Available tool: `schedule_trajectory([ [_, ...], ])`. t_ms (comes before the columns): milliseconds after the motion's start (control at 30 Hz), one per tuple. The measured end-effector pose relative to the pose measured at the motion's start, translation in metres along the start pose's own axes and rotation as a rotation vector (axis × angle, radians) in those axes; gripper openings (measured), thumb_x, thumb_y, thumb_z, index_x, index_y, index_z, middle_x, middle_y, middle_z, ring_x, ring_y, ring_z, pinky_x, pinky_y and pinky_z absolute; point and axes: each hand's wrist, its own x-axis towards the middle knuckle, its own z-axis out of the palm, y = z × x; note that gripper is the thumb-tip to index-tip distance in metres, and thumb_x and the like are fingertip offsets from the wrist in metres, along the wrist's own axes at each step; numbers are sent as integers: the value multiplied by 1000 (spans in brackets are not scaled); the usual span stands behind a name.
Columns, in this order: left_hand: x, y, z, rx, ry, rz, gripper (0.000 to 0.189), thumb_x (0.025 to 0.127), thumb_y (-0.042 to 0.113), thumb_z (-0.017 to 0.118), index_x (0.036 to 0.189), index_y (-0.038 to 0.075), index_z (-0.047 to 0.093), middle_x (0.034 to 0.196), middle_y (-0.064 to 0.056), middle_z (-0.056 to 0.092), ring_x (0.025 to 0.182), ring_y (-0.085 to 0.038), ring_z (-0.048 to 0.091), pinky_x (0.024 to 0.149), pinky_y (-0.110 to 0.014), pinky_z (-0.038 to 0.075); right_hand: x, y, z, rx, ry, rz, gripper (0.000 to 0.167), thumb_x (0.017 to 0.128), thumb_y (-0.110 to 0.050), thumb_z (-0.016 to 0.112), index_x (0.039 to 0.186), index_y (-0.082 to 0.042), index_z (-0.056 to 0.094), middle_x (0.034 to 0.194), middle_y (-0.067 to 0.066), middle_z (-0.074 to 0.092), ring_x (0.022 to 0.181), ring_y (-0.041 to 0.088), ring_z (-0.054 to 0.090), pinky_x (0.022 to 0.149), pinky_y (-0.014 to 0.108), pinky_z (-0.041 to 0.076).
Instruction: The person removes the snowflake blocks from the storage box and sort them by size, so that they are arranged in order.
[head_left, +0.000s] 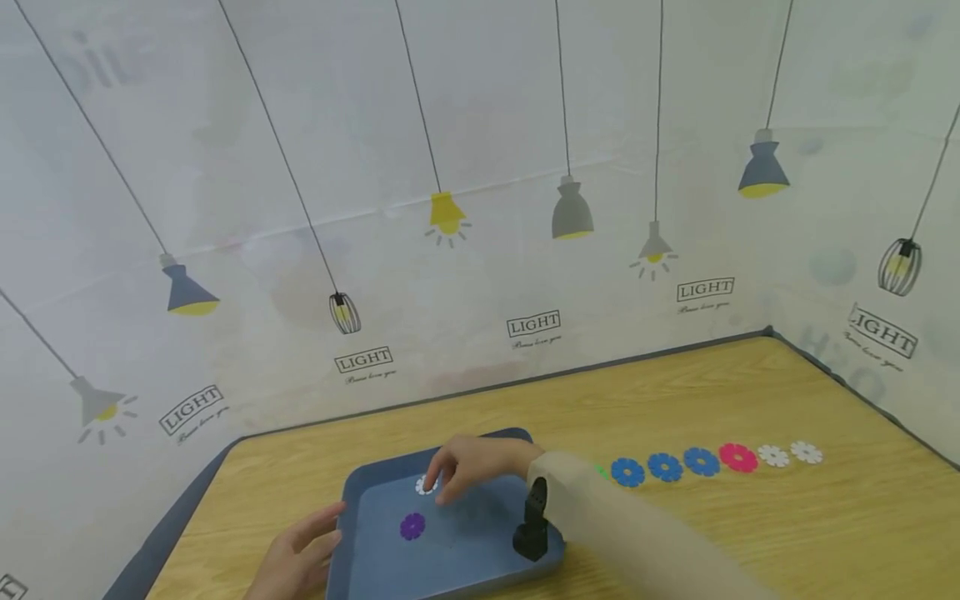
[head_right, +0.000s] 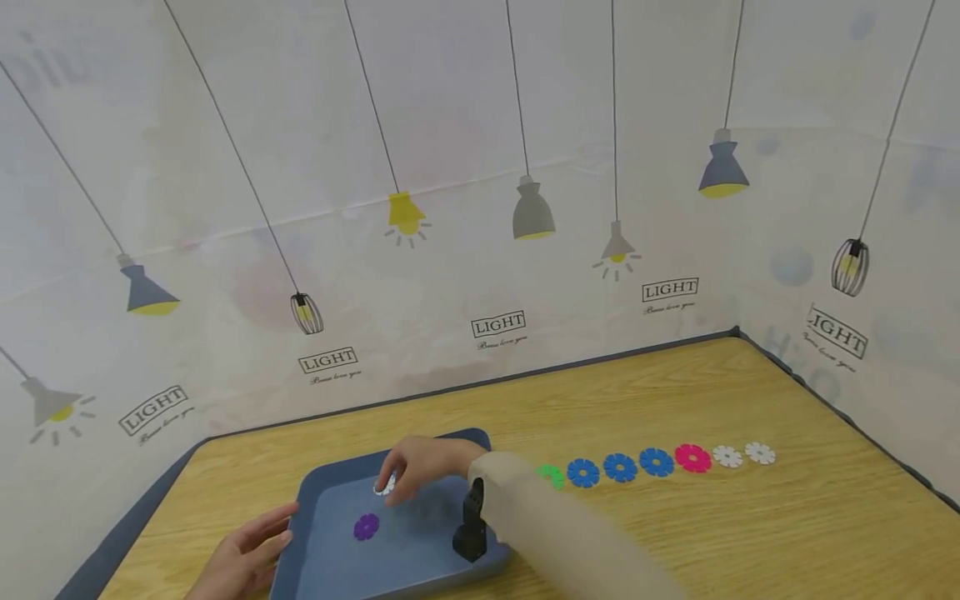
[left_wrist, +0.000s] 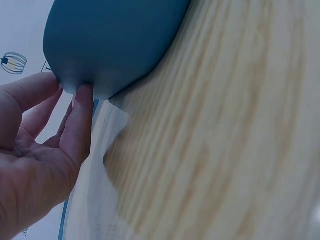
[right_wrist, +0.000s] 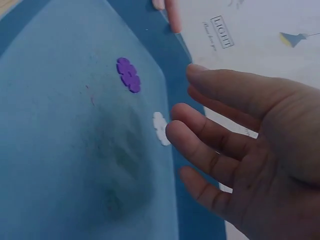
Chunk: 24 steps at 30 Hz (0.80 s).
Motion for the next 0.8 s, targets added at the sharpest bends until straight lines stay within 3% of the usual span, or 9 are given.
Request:
schedule_trajectory([
  [167, 0, 0, -1, -11, -19, 1, 59, 92, 23, 57, 138, -4, 33, 138, -28, 33, 105, -27, 56, 86, -43, 49, 17, 7, 8, 87, -26, 56, 24, 84, -2, 64, 108, 5, 64, 99, 15, 64, 67, 20, 59, 64, 23, 52],
  [300, -1, 1, -2, -4, -27, 10, 58, 93, 22, 54, 139, -5, 31, 138, -30, 32, 107, -29, 54, 86, -43, 49, 28, 14, 13, 83, -15, 80, 23, 83, -2, 65, 106, 2, 65, 93, 6, 64, 58, 16, 55, 60, 21, 49],
  [500, -1, 2, -3, 8, -21, 8, 58, 93, 23, 54, 139, -4, 31, 138, -29, 32, 108, -29, 54, 86, -42, 49, 38, 22, 22, 77, 19, 103, 23, 77, 0, 70, 100, -1, 69, 67, 1, 62, 52, 10, 50, 49, 19, 43],
  [800, -1, 4, 0, 38, 6, -9, 61, 91, 25, 58, 139, -3, 33, 138, -29, 33, 110, -29, 53, 87, -42, 49, 42, 22, 30, -60, 59, 141, 21, 74, -3, 74, 95, -5, 71, 73, -2, 61, 56, 4, 47, 48, 15, 38],
])
